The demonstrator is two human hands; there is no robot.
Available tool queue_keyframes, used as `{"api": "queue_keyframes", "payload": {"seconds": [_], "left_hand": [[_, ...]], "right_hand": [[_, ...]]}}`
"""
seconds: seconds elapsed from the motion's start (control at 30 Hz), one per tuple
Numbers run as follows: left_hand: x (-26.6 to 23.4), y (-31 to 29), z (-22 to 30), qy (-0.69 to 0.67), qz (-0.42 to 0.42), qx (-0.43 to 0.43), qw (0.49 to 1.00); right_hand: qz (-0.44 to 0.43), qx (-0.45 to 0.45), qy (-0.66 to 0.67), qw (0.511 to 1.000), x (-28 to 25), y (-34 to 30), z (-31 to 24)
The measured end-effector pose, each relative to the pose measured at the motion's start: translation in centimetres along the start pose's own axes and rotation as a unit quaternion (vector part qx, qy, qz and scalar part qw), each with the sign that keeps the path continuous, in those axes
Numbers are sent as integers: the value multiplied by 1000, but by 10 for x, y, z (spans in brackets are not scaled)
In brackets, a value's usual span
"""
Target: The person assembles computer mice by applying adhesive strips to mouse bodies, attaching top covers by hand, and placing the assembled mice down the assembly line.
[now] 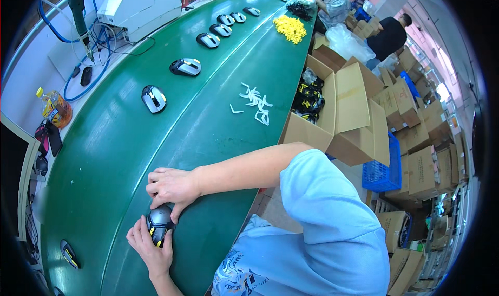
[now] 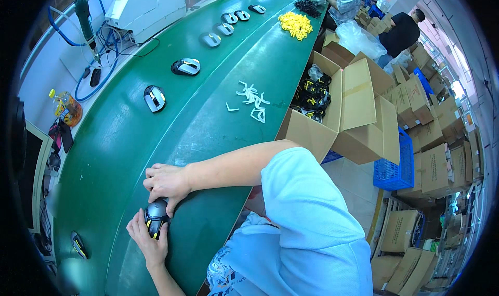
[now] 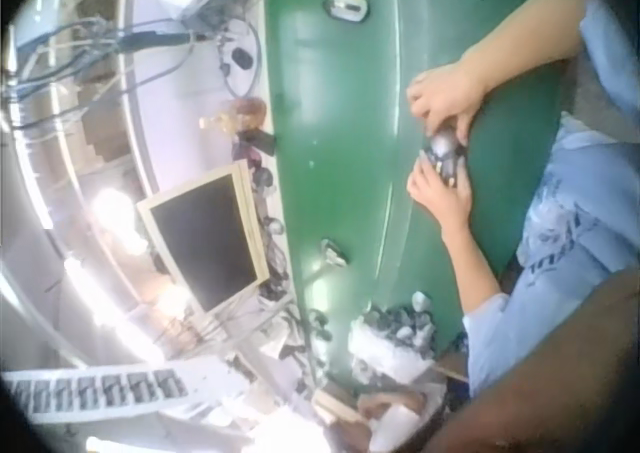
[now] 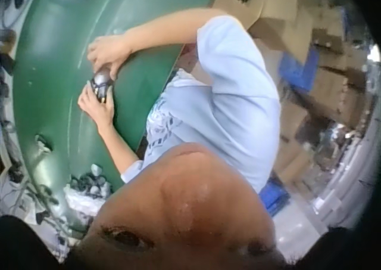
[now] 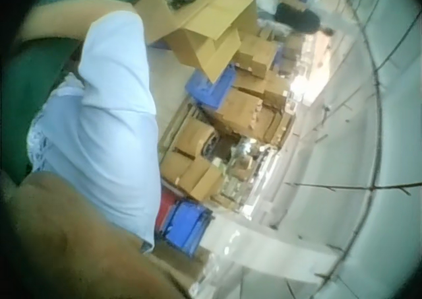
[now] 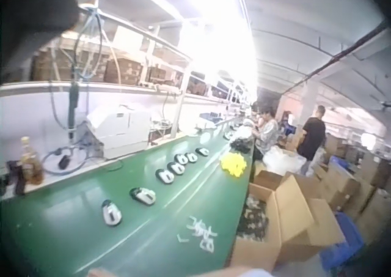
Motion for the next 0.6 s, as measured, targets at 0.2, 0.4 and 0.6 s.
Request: {"api": "queue_keyframes", "payload": {"seconds": [0.2, 0.4, 0.6], "left_hand": [[-10, -9, 1, 26, 32, 7, 999], [4, 23, 20, -9, 21, 25, 999], [-6, 1, 29, -66, 118, 65, 989]], "right_hand": [[1, 2, 16, 1000, 9, 1, -6], [-48, 66, -35, 996, -10, -24, 9], [206, 253, 412, 851, 6, -29, 24]]}}
Point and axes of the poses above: each hand's wrist, its own y-axis towards the middle knuckle, its own x-axis out of the palm, z = x × y, the point moved 10 cm from there along y, towards the middle knuckle, and after that the axes turned 12 degrees about -x, right-handed, at the moved point
